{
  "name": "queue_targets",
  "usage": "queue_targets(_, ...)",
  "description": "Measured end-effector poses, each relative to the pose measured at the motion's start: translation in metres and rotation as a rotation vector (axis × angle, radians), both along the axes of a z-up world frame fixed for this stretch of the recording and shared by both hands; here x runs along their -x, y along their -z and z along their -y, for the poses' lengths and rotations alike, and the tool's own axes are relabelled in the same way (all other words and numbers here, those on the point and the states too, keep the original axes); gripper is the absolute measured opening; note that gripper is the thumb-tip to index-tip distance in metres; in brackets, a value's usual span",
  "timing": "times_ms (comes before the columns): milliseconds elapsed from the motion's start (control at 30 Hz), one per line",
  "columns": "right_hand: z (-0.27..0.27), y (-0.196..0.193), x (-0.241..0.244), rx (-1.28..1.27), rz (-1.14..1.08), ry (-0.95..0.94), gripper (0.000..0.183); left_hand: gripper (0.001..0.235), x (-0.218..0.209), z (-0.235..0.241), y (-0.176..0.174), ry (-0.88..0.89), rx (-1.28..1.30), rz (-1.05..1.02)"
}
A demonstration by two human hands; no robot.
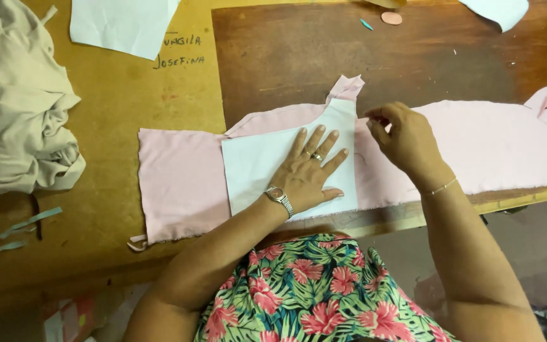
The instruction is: Placing a paper pattern on fabric, tracing the outline with a pen, and cutting the fabric with an electric rotary cutter.
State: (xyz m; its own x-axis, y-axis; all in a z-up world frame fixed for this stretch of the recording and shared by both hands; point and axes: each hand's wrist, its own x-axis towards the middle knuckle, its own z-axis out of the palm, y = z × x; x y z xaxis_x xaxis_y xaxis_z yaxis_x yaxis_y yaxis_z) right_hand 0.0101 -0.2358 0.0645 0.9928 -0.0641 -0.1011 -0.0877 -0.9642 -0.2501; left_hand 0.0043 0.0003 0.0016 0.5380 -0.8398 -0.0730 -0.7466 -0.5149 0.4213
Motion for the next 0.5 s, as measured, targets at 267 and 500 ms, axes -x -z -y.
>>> queue_targets(267,0.077,0.053,-0.12,0.214,0.27,-0.17,0.04,0.089,-0.001,-0.002,-0.002,-0.041,0.072,0.103)
queue_targets(500,-0.023,0.018,-0.15,0.033,0.327,-0.359,0.028,0.085,0.001,-0.008,-0.009,-0.082,0.075,0.081)
